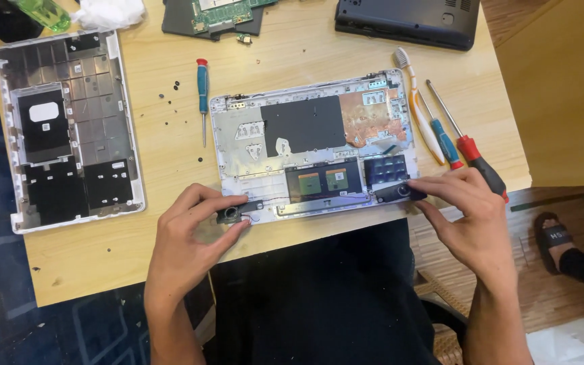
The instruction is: The person uses a screwdriver to remove components from a laptop chassis and then positions the motherboard for reinstallation.
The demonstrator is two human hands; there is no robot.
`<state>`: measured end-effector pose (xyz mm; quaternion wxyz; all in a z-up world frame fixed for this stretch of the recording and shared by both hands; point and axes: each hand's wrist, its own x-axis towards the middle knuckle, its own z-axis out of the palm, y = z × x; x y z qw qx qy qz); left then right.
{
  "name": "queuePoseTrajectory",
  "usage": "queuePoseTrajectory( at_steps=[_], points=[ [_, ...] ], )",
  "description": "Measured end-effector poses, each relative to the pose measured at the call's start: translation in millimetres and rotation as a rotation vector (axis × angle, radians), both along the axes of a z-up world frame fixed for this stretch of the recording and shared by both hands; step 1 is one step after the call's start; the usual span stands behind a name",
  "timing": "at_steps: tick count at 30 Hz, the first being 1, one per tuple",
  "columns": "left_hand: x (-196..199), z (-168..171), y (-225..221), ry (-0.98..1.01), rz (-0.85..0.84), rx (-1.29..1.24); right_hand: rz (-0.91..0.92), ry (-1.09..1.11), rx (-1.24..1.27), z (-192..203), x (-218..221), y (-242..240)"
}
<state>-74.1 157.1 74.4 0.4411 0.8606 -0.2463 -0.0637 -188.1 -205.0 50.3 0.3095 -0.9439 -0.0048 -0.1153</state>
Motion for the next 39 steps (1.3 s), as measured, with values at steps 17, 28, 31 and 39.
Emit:
queuePoseTrajectory(
  at_steps=[17,28,31,39],
  points=[
    [11.4,-18.4,-4.1,-0.017,0.018,0.046,-0.007,-0.124,-0.117,-15.7,-3.3,10.6],
    [15.3,-35.3,-8.0,0.000,0.035,-0.048,0.078,-0.052,-0.164,-8.5,1.8,0.4],
    [15.8,-47.7,-8.1,-0.061,0.091,-0.076,0.159,-0.021,-0.161,-4.2,4.4,-5.3],
    [11.1,-63.1,-12.0,-0.093,0.102,-0.294,-0.063,0.005,0.032,11.5,-5.9,9.4]
  ],
)
